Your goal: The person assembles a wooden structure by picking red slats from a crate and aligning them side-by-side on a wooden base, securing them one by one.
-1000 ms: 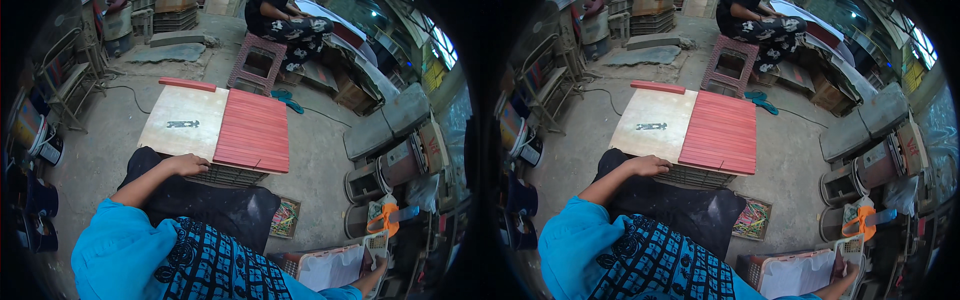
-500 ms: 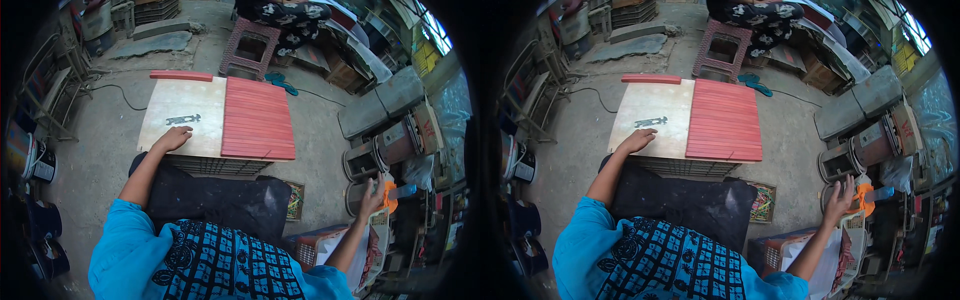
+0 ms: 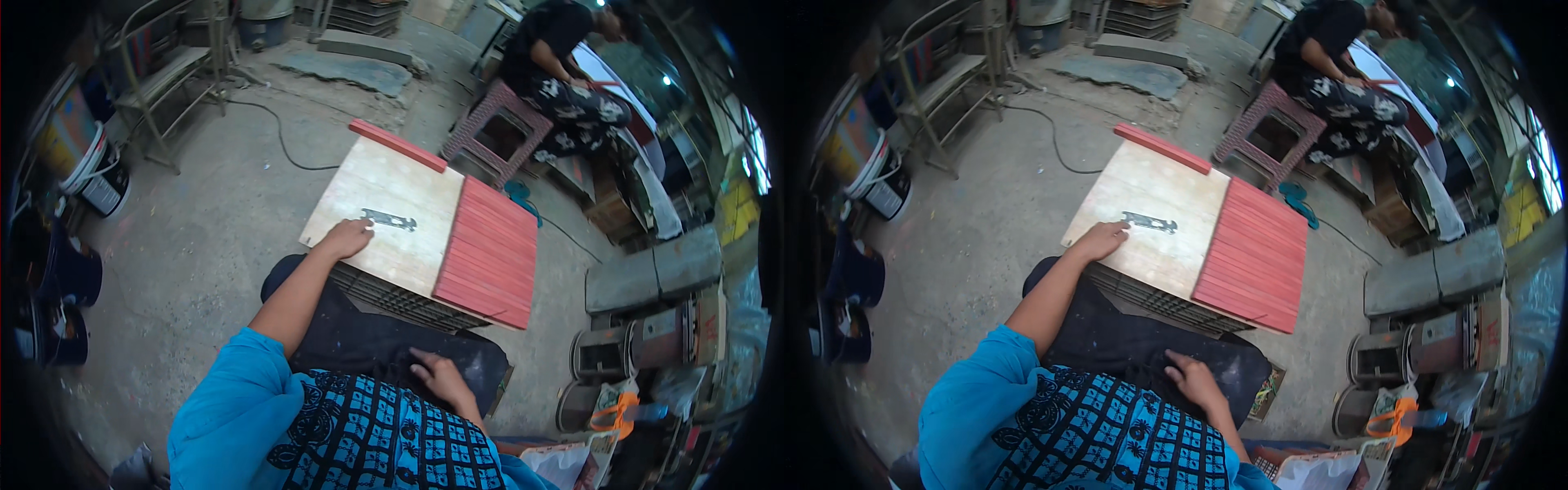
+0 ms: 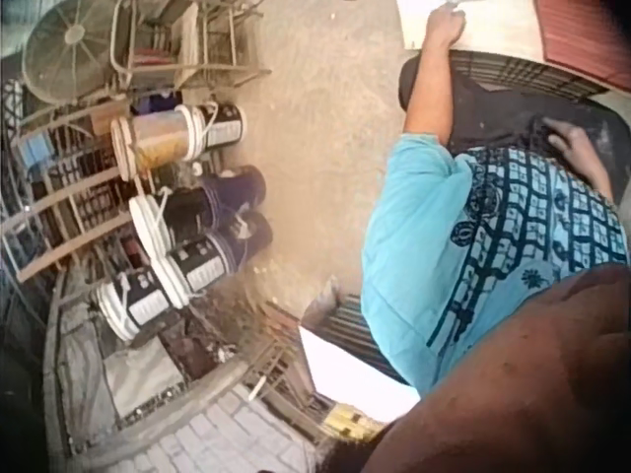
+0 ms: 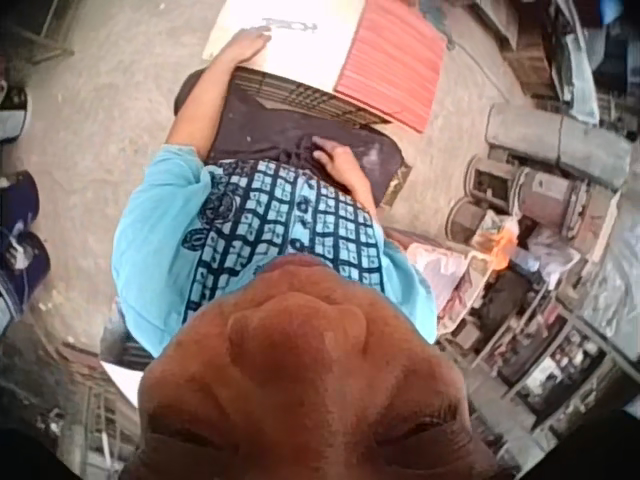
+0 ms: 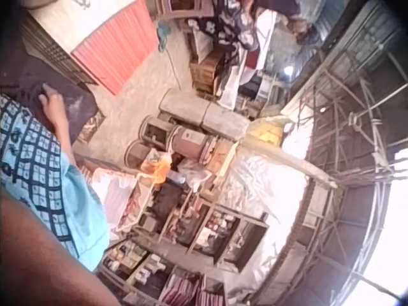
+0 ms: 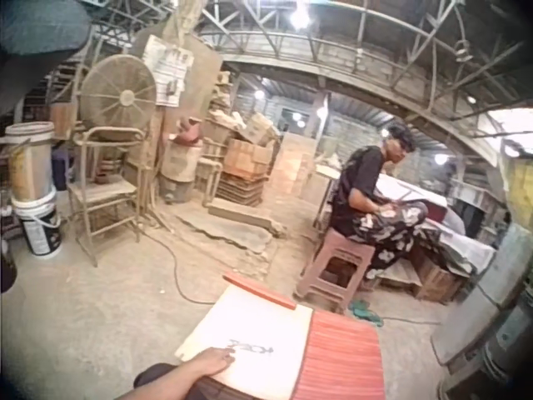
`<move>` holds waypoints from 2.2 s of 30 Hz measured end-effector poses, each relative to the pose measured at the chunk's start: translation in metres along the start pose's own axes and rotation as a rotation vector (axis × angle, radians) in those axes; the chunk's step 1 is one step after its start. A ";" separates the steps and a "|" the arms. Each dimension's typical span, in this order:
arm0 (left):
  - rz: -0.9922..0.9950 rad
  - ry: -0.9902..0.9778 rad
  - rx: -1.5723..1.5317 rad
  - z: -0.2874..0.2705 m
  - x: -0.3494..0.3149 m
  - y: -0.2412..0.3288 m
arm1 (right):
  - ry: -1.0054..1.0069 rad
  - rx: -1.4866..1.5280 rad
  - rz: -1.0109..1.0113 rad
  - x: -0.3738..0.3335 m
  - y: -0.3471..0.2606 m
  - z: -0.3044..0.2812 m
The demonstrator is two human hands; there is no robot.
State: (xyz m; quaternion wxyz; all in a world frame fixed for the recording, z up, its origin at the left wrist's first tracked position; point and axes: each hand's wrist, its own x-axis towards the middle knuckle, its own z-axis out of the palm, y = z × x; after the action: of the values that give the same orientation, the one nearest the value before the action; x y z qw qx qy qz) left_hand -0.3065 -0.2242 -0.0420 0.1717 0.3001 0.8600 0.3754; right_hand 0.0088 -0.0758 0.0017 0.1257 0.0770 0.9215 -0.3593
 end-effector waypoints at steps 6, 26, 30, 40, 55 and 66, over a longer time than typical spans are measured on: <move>-0.023 -0.170 0.102 0.000 -0.004 0.005 | 0.277 -0.223 -0.010 0.040 -0.009 -0.035; 0.033 -0.206 0.062 0.015 0.019 0.035 | 1.299 0.243 0.041 0.182 0.033 -0.201; 0.028 -0.287 0.059 0.012 0.024 0.060 | 1.326 0.304 0.040 0.228 0.072 -0.284; 0.054 -0.288 0.020 0.017 0.033 0.058 | 0.601 1.173 0.220 0.309 0.061 -0.306; 0.067 -0.363 0.021 0.019 0.022 0.060 | 0.887 0.067 -0.109 0.329 0.068 -0.137; 0.076 -0.423 -0.046 0.012 0.029 0.066 | 0.766 -0.338 -0.258 0.451 0.055 -0.117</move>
State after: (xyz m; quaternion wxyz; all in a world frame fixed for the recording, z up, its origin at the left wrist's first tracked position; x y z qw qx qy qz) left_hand -0.2971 -0.1635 -0.0027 0.3409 0.4004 0.7840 0.3297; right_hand -0.4300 0.0674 -0.0798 -0.2600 0.0673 0.9496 -0.1618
